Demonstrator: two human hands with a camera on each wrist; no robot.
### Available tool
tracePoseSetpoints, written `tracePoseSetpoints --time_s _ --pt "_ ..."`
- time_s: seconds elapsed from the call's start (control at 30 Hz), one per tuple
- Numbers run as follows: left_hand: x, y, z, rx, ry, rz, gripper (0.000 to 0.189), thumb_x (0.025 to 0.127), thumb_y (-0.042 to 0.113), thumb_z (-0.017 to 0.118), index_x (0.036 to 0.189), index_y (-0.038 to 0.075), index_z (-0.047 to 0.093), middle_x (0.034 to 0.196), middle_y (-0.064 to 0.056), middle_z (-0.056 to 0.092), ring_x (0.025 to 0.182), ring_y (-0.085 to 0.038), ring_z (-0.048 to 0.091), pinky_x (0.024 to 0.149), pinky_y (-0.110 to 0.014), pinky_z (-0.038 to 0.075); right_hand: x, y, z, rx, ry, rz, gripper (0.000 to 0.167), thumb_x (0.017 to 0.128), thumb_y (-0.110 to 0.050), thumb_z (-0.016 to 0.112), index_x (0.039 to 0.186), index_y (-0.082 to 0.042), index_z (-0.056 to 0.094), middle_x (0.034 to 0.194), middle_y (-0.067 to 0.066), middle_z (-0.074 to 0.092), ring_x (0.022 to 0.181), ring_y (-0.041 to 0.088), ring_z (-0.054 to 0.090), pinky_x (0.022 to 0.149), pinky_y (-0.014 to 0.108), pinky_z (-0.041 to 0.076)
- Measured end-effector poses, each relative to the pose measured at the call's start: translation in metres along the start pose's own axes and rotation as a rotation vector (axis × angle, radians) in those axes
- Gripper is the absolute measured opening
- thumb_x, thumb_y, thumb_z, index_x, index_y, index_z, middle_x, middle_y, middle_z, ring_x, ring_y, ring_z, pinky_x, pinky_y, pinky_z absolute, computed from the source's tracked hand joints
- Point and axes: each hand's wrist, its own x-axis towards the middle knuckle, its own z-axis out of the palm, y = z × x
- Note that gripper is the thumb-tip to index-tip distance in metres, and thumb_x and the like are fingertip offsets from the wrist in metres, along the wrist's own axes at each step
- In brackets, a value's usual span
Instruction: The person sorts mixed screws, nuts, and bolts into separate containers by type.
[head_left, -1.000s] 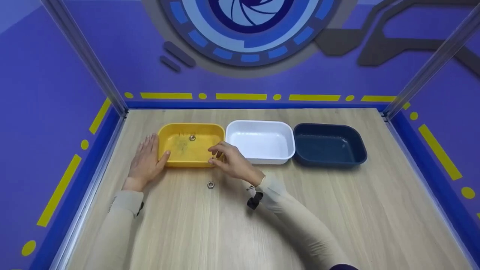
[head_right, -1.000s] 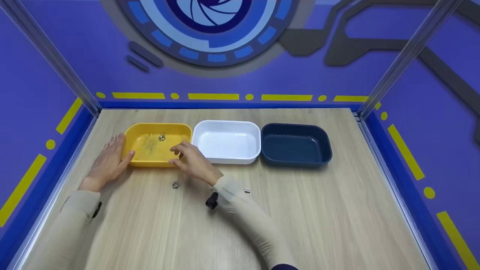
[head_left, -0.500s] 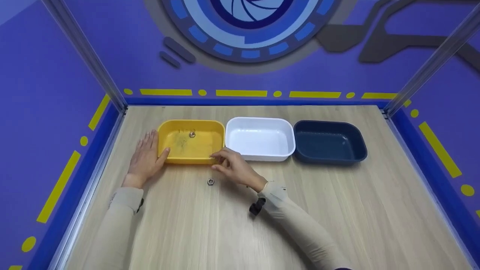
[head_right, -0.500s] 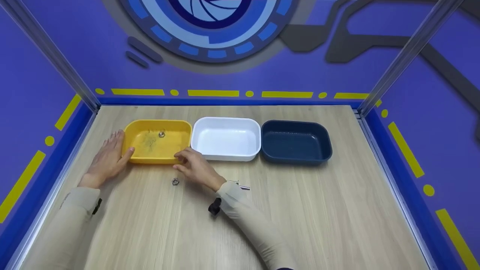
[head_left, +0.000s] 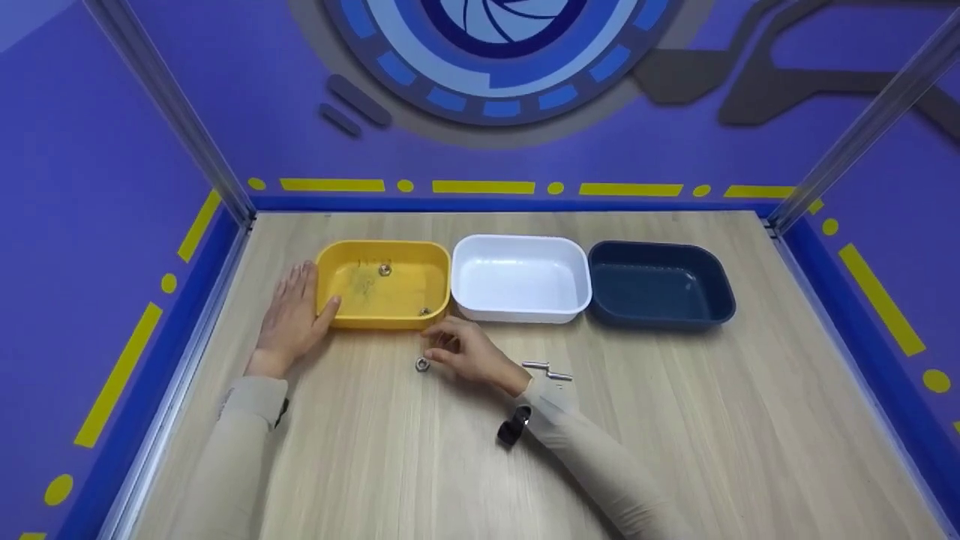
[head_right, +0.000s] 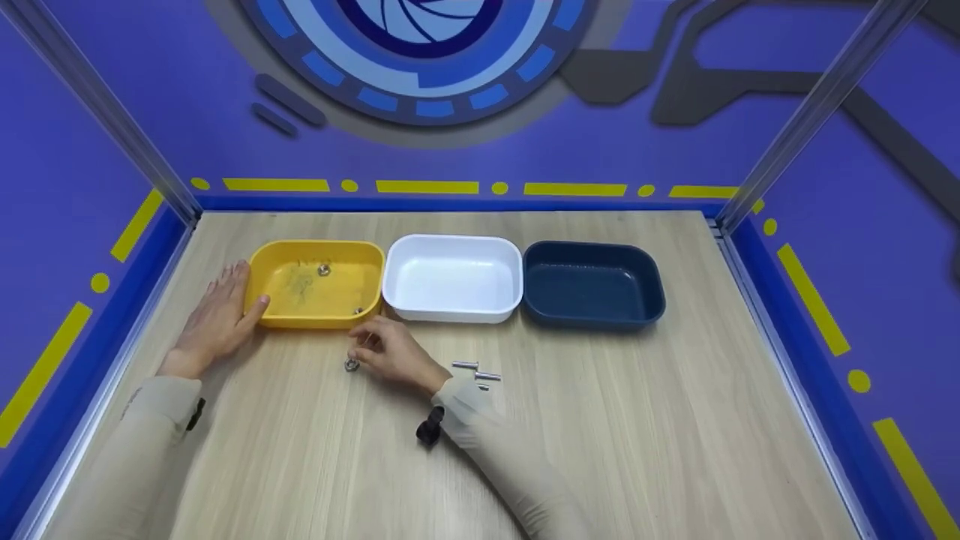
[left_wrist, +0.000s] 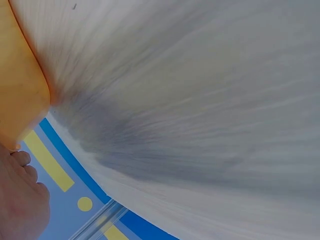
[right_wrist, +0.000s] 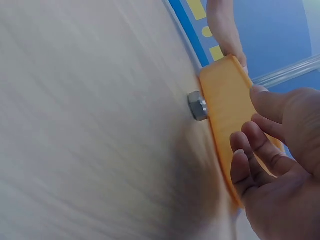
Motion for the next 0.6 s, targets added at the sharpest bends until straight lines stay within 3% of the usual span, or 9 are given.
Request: tracePoseSetpoints --time_s 0.23,0.6 --pt "0.001 0.0 0.001 -0.008 -0.005 -0.003 0.084 0.113 0.052 0.037 0.168 -0.006 0.012 0.177 -0.028 0.014 0.165 -0.046 0.012 0.135 -0.06 0.008 -0.001 0.006 0.006 0.049 -0.065 0.026 0.03 0.096 -0.012 0.081 0.123 0.001 0.075 0.105 0.011 0.076 0.085 0.007 0.063 0.074 0.02 0.056" --pt "0.001 -0.001 0.0 -0.01 -0.018 -0.007 0.085 0.113 0.054 0.035 0.169 -0.006 0.009 0.177 -0.027 0.011 0.165 -0.046 0.009 0.135 -0.06 0.007 0.003 0.014 0.013 -0.025 -0.091 -0.035 0.032 0.088 -0.014 0.089 0.116 0.0 0.08 0.099 0.011 0.075 0.085 0.01 0.061 0.073 0.017 0.051"
